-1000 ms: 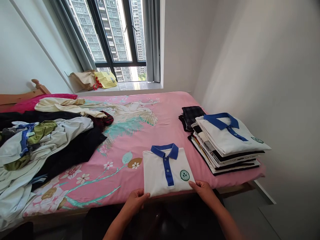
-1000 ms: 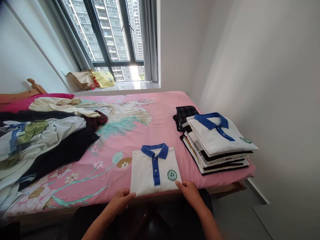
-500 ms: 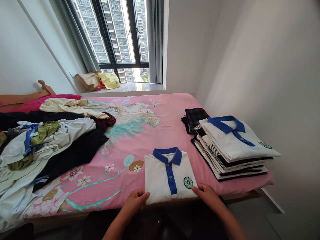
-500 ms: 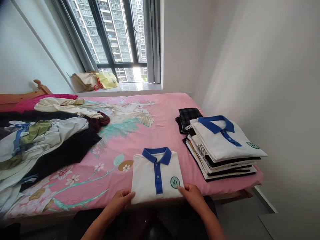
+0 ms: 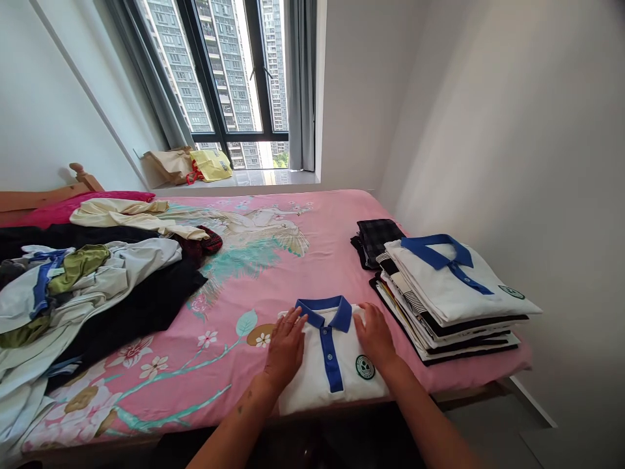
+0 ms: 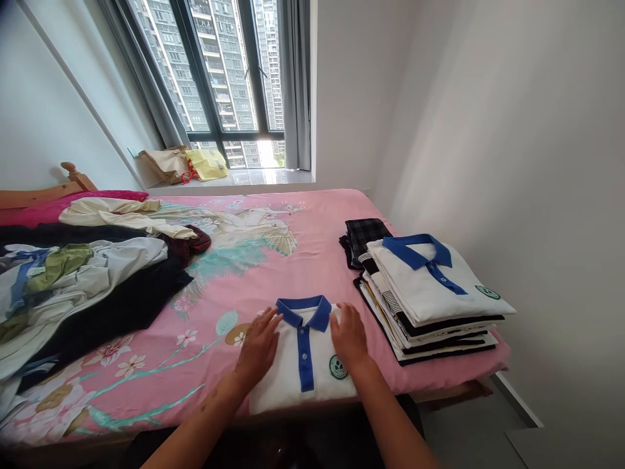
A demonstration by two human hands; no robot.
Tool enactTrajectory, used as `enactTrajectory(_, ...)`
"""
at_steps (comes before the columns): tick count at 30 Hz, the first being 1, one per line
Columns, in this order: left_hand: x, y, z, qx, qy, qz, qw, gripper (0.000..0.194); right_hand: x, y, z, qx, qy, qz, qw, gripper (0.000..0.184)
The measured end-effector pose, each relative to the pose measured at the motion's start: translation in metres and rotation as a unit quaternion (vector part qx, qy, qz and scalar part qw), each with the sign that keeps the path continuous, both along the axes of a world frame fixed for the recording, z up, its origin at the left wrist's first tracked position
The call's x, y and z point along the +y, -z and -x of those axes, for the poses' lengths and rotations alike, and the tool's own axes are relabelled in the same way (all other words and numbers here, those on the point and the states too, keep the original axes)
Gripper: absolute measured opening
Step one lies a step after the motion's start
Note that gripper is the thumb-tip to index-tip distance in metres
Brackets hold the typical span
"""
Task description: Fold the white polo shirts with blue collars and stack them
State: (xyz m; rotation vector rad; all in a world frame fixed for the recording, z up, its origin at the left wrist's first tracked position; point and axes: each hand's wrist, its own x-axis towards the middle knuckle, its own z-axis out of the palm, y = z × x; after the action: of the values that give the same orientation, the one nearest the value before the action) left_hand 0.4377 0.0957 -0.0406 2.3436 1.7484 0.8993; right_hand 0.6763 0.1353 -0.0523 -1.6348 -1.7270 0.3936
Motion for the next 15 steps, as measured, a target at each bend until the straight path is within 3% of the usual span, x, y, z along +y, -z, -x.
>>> enactTrajectory(2,-0.005,0.013,-0.009,0.055,-0.03,0.051,0.997,0.05,-0.005,0.007,0.015,-0.06,-0.088,-0.04,0.993,0.049)
enactTrajectory(4,-0.006,0.029,-0.012,0.066,-0.106,0.111,0.986,0.061,-0.005,0.019,0.023,-0.102,-0.143,-0.002,0.985,0.056)
enactTrajectory(6,-0.002,0.042,-0.009,0.052,-0.15,0.156,0.975,0.068,0.001,0.031,0.023,-0.096,-0.142,0.028,0.985,0.059)
enactTrajectory(8,0.005,0.05,-0.001,0.024,-0.158,0.169,0.972,0.068,0.012,0.037,0.014,-0.055,-0.097,0.005,0.994,0.057)
enactTrajectory(11,0.022,0.048,0.017,-0.047,-0.177,0.148,0.972,0.059,0.032,0.037,-0.005,-0.017,-0.042,0.0,0.999,0.051)
enactTrajectory(15,0.047,0.028,0.039,-0.115,-0.172,0.134,0.969,0.042,0.049,0.028,-0.022,-0.022,-0.055,0.062,0.996,0.034)
